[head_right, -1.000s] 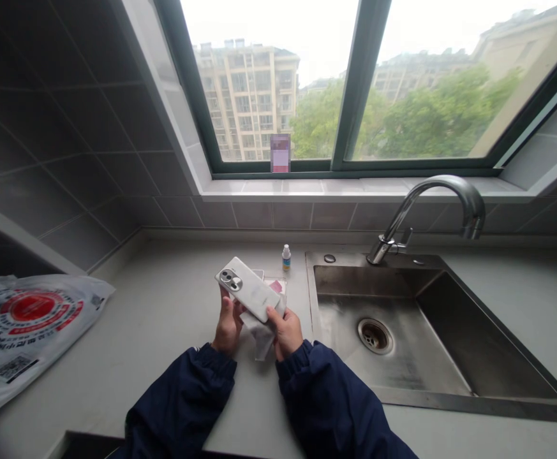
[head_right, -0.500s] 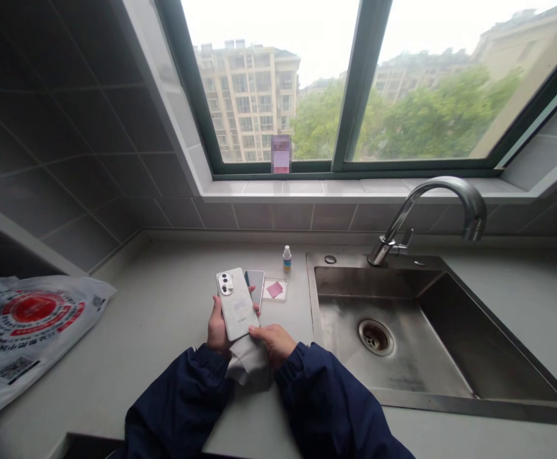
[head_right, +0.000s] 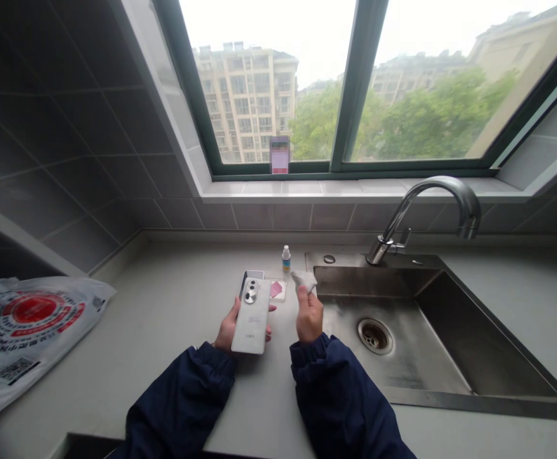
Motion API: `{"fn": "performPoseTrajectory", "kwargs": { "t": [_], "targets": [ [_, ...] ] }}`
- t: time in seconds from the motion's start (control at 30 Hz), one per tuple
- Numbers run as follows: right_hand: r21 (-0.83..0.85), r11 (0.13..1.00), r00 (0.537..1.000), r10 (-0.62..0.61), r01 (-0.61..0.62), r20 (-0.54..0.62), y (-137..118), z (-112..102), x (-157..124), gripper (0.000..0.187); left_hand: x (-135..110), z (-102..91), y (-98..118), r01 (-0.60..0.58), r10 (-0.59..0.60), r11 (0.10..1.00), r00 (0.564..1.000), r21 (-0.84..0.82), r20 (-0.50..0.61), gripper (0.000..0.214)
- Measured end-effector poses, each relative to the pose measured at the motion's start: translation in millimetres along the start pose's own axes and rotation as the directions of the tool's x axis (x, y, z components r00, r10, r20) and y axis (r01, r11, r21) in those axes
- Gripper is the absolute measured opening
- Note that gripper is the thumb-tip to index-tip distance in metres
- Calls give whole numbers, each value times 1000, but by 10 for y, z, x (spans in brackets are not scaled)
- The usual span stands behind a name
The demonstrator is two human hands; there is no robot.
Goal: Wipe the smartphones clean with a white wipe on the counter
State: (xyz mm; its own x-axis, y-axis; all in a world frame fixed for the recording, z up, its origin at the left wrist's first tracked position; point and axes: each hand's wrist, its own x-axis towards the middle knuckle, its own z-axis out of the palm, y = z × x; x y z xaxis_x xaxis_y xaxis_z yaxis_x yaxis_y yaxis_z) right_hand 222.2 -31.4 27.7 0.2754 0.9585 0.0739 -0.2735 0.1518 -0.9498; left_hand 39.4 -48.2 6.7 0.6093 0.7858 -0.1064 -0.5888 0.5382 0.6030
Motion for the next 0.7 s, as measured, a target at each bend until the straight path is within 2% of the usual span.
{"fn": "performPoseTrajectory", "kwargs": {
  "t": [0.03,0.07,0.1,0.13,0.17,0.2,0.23,0.33,0.43,0.6,0.7],
  "targets": [
    [-149,981,988,-106,122,110,22,23,-60,49,14,-11,-21,50,-50,999,999,8,20,92],
    [-260,927,943,-197,268,270,55,50,-121,48,34,-26,-43,74,-74,997,997,8,23,89],
    [-336,840,857,-256,426,447,97,77,-178,49,58,-45,-66,64,-64,998,998,0,7,83],
    [-379,725,745,-275,576,607,143,101,-227,51,85,-63,-88,11,-11,1000,1000,-8,-28,77],
    [-416,609,665,-260,676,700,190,120,-264,54,111,-80,-108,-48,47,999,997,-13,-59,72],
    [-446,502,611,-228,741,758,233,134,-291,57,135,-90,-124,-100,99,995,992,-13,-82,71],
    [-473,405,579,-193,783,792,269,141,-307,59,154,-94,-136,-136,134,991,986,-12,-96,71],
    [-539,201,568,-128,818,813,322,144,-327,67,178,-53,-146,-183,179,983,974,-18,-135,73],
    [-565,97,572,-98,820,814,313,148,-346,77,164,21,-138,-196,192,980,967,-12,-169,74],
    [-564,59,567,-62,824,822,272,180,-396,80,127,47,-141,-172,158,984,963,-45,-217,75],
    [-527,59,530,-78,848,844,264,198,-431,81,90,25,-141,-122,109,990,979,-67,-175,80]
  ]
}}
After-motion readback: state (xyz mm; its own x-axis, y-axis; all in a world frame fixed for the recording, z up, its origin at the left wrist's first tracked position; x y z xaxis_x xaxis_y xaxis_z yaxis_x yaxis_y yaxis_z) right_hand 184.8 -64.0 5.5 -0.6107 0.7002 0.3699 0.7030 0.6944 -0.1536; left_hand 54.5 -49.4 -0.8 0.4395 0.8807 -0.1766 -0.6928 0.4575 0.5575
